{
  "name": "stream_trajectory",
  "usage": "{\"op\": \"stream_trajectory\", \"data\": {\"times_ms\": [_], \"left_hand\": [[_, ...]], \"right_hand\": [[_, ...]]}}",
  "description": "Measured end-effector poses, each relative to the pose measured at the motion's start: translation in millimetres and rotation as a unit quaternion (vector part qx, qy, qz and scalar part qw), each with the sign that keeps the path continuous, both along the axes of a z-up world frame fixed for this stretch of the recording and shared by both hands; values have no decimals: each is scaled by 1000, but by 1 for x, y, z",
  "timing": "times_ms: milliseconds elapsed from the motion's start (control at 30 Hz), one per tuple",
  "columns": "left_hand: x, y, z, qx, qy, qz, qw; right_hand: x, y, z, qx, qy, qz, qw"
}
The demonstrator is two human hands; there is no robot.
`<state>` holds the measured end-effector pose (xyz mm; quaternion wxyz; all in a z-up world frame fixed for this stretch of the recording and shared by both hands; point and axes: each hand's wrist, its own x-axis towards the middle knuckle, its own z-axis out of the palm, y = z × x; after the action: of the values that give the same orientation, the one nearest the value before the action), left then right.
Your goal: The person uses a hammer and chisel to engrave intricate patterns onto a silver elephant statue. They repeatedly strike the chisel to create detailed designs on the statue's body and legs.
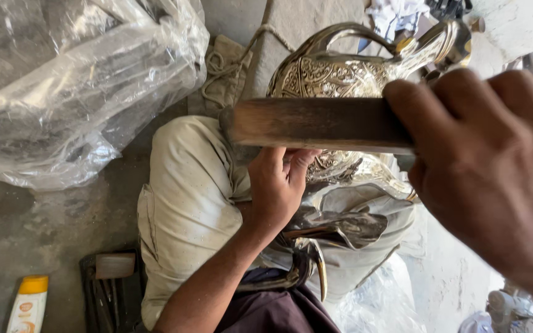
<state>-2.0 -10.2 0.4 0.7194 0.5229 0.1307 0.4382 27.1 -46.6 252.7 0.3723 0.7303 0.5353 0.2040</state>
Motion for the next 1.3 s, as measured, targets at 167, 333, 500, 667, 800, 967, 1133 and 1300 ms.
{"op": "stream_trajectory", "data": {"times_ms": [167, 333, 500, 667, 800, 967, 1133, 1300], "left_hand": [[-3, -2, -6, 33, -14, 15, 999], [-3, -4, -4, -12, -73, -4, 997], [-3, -2, -4, 47, 18, -8, 999], [-5, -3, -1, -11, -75, -21, 997], [-4, -4, -6, 35, -48, 0, 998], [-2, -6, -9, 80, -18, 20, 996], [-1, -13, -17, 40, -27, 7, 999], [3, -14, -31, 132, 16, 18, 991]], "right_hand": [[4, -21, -2, -47, -60, -54, 996], [3, -22, 1, 18, 6, -25, 999], [1, -20, 4, 74, 64, -55, 994], [0, -18, 7, 92, 82, -65, 990], [-4, -19, 8, 12, -5, -82, 997], [-5, -20, 13, -8, 6, -65, 998], [0, -27, 15, 2, 1, -91, 996], [3, -38, 13, -13, -4, -88, 996]]}}
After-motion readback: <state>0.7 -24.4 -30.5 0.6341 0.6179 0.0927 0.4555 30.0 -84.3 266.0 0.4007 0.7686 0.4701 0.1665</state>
